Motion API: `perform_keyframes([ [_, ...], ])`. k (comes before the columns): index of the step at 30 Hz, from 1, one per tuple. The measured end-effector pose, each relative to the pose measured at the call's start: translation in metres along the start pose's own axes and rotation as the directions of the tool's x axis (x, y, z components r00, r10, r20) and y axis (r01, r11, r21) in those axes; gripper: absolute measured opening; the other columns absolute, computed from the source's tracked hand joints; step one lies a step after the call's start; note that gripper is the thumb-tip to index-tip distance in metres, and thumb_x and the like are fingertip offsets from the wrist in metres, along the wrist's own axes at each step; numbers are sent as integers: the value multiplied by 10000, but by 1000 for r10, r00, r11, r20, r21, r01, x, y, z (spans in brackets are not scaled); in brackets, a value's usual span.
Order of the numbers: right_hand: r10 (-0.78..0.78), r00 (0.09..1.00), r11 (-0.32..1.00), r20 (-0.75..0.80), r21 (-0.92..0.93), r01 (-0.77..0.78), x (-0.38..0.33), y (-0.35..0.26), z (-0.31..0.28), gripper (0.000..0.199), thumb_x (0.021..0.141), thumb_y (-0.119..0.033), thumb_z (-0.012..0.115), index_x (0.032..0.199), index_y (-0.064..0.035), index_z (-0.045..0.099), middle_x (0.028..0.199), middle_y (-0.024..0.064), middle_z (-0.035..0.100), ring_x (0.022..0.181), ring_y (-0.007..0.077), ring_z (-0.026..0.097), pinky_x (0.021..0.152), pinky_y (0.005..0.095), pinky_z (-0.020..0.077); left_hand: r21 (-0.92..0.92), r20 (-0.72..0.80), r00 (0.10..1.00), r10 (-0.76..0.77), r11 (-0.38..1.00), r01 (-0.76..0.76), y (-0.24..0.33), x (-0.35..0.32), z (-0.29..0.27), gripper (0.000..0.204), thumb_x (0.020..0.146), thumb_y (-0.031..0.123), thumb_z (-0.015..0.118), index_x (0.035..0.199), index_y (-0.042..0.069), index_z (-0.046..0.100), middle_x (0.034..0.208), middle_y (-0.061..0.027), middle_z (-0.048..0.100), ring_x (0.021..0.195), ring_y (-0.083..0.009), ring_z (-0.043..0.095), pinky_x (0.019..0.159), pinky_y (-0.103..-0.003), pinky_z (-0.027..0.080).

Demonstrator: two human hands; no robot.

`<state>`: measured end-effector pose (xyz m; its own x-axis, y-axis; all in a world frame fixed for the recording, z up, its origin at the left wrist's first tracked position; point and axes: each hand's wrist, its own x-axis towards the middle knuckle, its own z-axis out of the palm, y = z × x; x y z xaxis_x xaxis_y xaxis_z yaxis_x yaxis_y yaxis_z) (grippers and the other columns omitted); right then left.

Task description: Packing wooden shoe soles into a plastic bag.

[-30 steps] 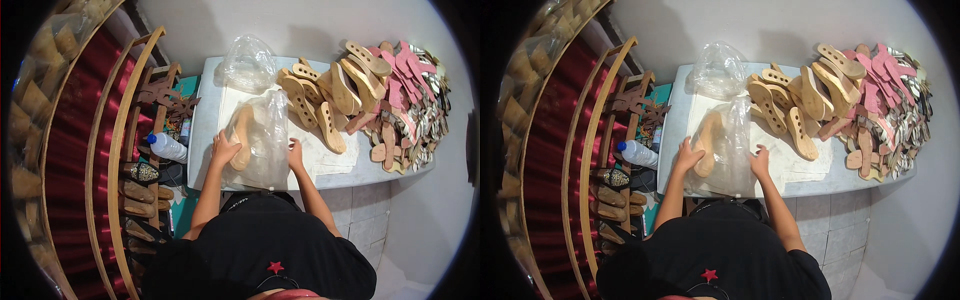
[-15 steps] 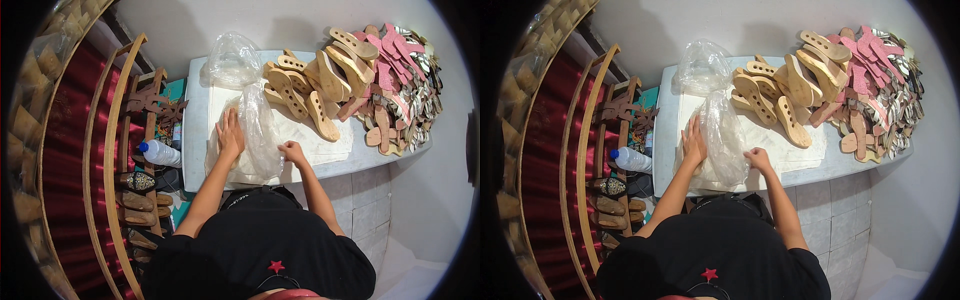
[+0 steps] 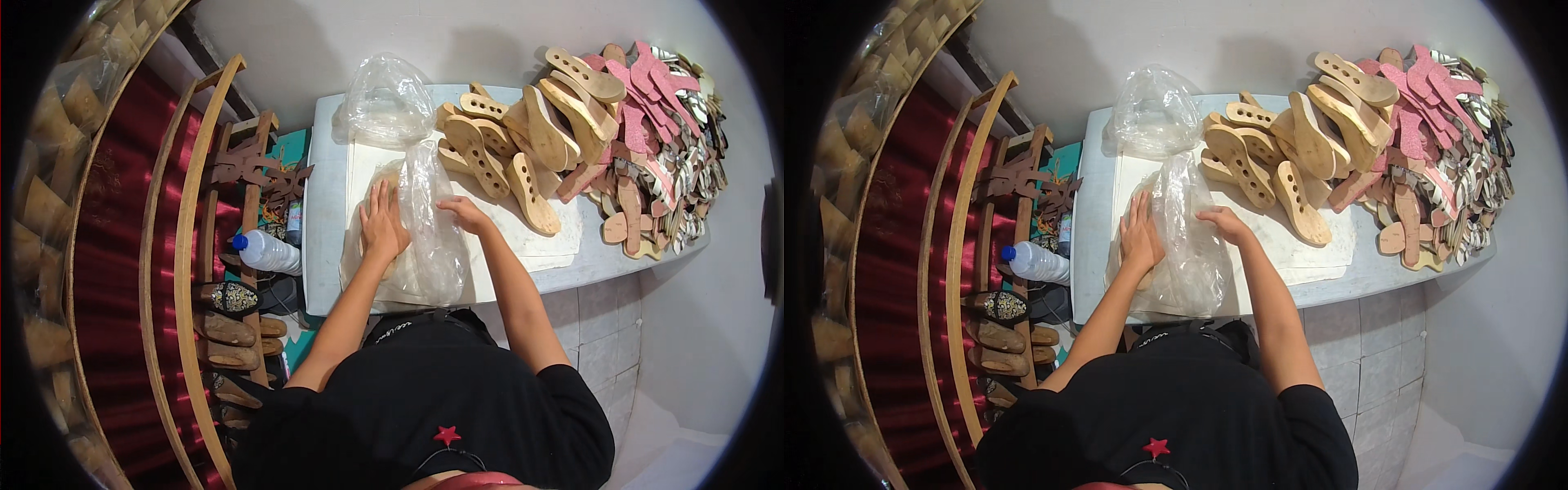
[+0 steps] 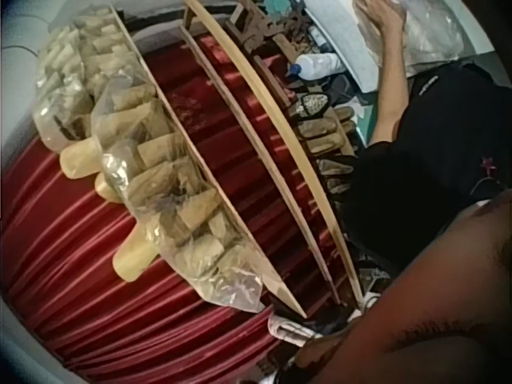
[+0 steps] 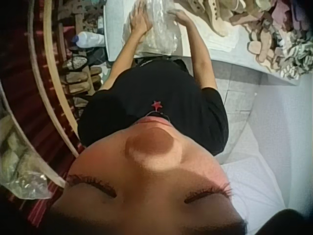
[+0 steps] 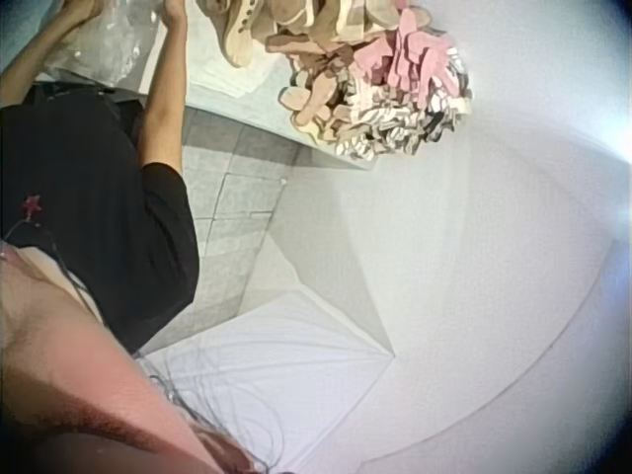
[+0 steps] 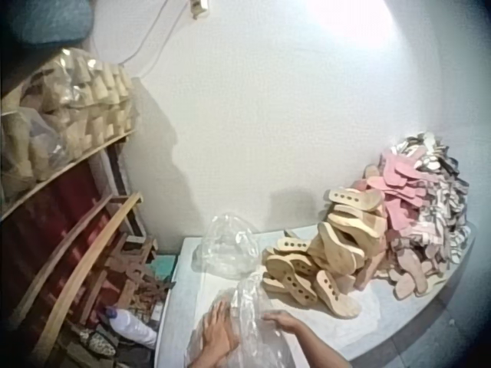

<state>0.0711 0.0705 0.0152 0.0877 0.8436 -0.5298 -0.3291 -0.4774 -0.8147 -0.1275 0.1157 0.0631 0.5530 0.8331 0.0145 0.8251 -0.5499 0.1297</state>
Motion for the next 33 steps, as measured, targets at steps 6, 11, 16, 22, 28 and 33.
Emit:
perform_keyframes([
  [6, -329, 942, 935, 64, 162, 315, -19, -6, -35, 303, 739, -75, 589, 1024, 14, 539, 997, 92, 599, 893, 197, 578, 772, 329, 456, -176, -35, 999, 19, 984, -25, -1, -3, -10, 908, 597, 308, 707, 1335, 67, 237, 1426, -58, 115, 1318, -235, 89, 1026, -486, 157],
  [11, -236, 972, 967, 10, 98, 234, -54, -9, -84, 180, 780, -97, 563, 938, -35, 502, 960, 93, 614, 793, 194, 605, 688, 297, 484, -106, 2, 1000, 22, 994, -22, 0, 0, -10, 856, 595, 272, 707, 1307, 63, 280, 1420, -64, 133, 1308, -246, 132, 1014, -484, 190],
  [16, -210, 926, 977, -315, -113, 183, -67, 1, -130, 75, 786, -116, 567, 822, -61, 530, 810, 49, 604, 674, 121, 555, 620, 250, 446, 4, -68, 994, 82, 997, -82, -10, 1, 9, 826, 617, 248, 692, 1310, 74, 278, 1419, -62, 138, 1304, -249, 150, 1006, -484, 204],
  [22, -879, 411, 335, -240, -926, 175, -42, -28, -55, 373, 640, -36, 560, 1009, -17, 511, 972, 171, 534, 936, 322, 500, 805, 380, 407, -8, -13, 997, 73, 997, -73, -7, -1, -3, 862, 636, 349, 680, 1332, 85, 245, 1421, -62, 138, 1309, -252, 134, 1004, -477, 204],
  [28, -856, 466, 55, 224, -857, 513, -33, -98, 27, 618, 551, 93, 460, 1146, -75, 458, 1245, 139, 421, 1134, 330, 398, 940, 382, 354, -124, -11, 999, 52, 991, -53, -4, -3, -6, 962, 635, 586, 581, 1365, 105, 179, 1429, -72, 121, 1323, -248, 60, 1015, -483, 153],
  [33, -615, 701, 344, 360, -678, 650, -18, -122, 43, 756, 562, -3, 541, 1283, -125, 347, 1317, 137, 370, 1163, 289, 411, 937, 356, 364, 14, -2, 998, 70, 997, -70, -5, -2, -2, 965, 648, 657, 506, 1371, 112, 170, 1434, -66, 104, 1328, -238, 27, 1016, -482, 142],
])
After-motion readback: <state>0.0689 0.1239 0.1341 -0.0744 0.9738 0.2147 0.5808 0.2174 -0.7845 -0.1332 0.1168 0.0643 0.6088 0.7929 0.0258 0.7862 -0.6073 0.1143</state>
